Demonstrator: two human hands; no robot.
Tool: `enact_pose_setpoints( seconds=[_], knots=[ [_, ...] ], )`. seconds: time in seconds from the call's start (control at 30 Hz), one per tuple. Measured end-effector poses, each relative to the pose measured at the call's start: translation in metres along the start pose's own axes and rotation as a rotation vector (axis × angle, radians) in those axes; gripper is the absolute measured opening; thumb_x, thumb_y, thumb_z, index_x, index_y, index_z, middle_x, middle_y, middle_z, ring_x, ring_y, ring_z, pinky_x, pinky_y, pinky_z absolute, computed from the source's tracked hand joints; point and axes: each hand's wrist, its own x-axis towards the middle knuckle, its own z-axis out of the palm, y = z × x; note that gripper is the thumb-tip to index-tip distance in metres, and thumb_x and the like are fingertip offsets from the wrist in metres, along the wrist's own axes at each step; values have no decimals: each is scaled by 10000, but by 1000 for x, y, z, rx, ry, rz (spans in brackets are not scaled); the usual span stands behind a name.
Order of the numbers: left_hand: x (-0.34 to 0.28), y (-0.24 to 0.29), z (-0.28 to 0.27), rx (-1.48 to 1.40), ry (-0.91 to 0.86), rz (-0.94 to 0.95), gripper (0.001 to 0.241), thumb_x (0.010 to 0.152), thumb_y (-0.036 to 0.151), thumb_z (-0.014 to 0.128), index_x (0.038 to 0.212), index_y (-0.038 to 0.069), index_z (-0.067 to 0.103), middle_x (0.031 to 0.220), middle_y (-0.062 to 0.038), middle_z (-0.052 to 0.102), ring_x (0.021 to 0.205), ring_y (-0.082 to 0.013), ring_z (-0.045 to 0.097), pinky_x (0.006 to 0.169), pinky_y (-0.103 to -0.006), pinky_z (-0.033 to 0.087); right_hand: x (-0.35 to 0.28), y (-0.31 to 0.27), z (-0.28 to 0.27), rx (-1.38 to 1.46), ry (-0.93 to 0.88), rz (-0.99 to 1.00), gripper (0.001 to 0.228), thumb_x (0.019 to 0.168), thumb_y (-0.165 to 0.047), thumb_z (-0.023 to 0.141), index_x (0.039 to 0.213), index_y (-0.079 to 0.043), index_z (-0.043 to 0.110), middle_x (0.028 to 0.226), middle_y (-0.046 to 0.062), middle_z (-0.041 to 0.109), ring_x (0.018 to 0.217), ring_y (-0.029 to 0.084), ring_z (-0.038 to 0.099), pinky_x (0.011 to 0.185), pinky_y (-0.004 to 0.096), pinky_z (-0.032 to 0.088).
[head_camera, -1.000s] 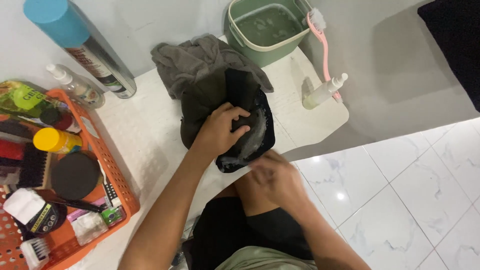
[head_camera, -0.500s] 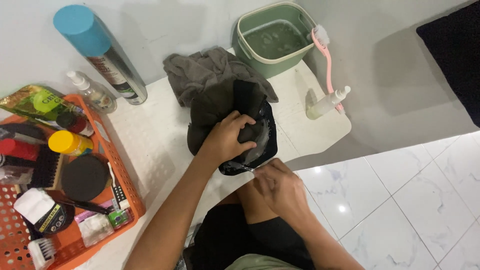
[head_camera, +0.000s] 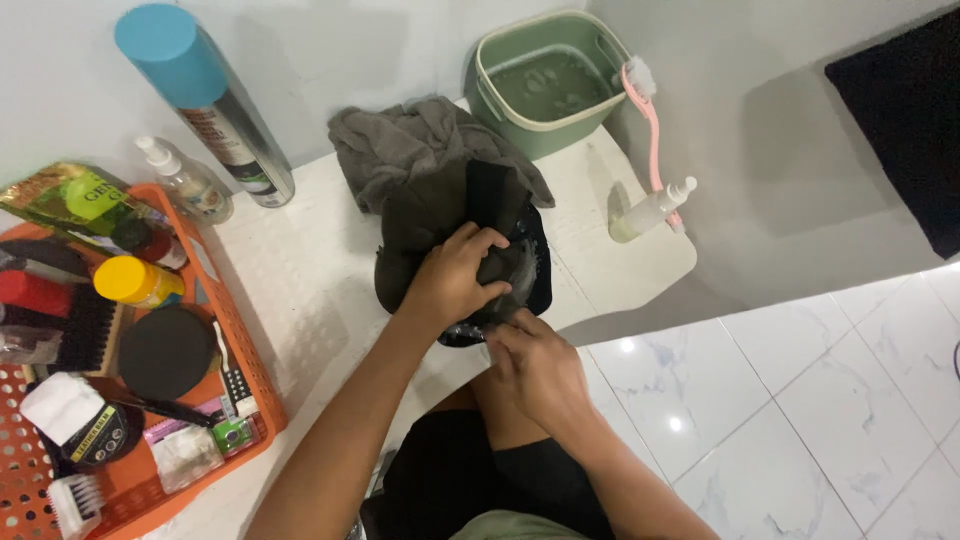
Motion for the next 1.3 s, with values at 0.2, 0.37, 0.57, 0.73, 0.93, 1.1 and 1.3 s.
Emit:
enact_pose_setpoints(
  seconds=[0.2, 0.37, 0.57, 0.73, 0.93, 1.1, 1.3],
  knots=[
    [-1, -3, 4, -30, 18, 7, 542, 831, 212, 817, 1300, 150, 553, 1122, -142, 601, 1142, -337, 653, 926, -475, 590, -4, 14, -26, -87, -86, 150, 79, 885, -331, 663, 907, -352, 736, 939, -76, 702, 909, 255, 733, 775, 423, 611],
    [2, -11, 15, -47, 144, 51, 520, 753, 169, 840, 1207, 154, 586, 1063, -77, 612, 1025, -283, 663, 876, -442, 566, 1, -3, -41, 134, -174, -32, 123, 848, -144, 676, 903, -207, 765, 887, -22, 703, 775, 236, 699, 709, 400, 572],
    [0, -12, 17, -84, 239, 76, 503, 684, 137, 873, 1118, 175, 621, 1019, -6, 624, 928, -222, 666, 837, -406, 547, -1, 30, -53, 133, -39, 135, 138, 768, -113, 747, 899, -130, 789, 943, -14, 747, 752, 180, 739, 654, 315, 565],
    [-2, -10, 17, -120, 253, 119, 497, 677, 108, 872, 1100, 164, 617, 1037, -12, 634, 935, -226, 681, 831, -406, 551, -9, 7, -63, 293, -197, 100, 158, 811, -141, 762, 920, -199, 860, 800, -23, 732, 630, 133, 651, 598, 283, 536],
    [-4, -2, 1, -59, 96, 94, 555, 798, 210, 833, 1279, 111, 576, 1061, -162, 620, 1082, -372, 671, 883, -497, 580, -4, 39, -55, 17, -59, 282, 123, 898, -195, 698, 937, -253, 798, 889, 42, 727, 888, 308, 748, 771, 468, 619],
    [-4, -4, 6, -43, 141, 136, 548, 787, 195, 846, 1265, 116, 589, 1019, -151, 616, 1029, -374, 683, 819, -491, 593, -9, 30, -55, 200, -136, 249, 171, 832, -165, 713, 953, -227, 817, 871, 168, 757, 858, 438, 728, 745, 558, 593],
    [0, -7, 7, -51, 112, 118, 554, 787, 220, 832, 1272, 111, 590, 1029, -150, 621, 1026, -379, 679, 814, -499, 588, -6, 48, -47, 389, -68, 172, 176, 822, -66, 728, 882, -189, 838, 796, 107, 758, 653, 303, 697, 620, 415, 578]
  ],
)
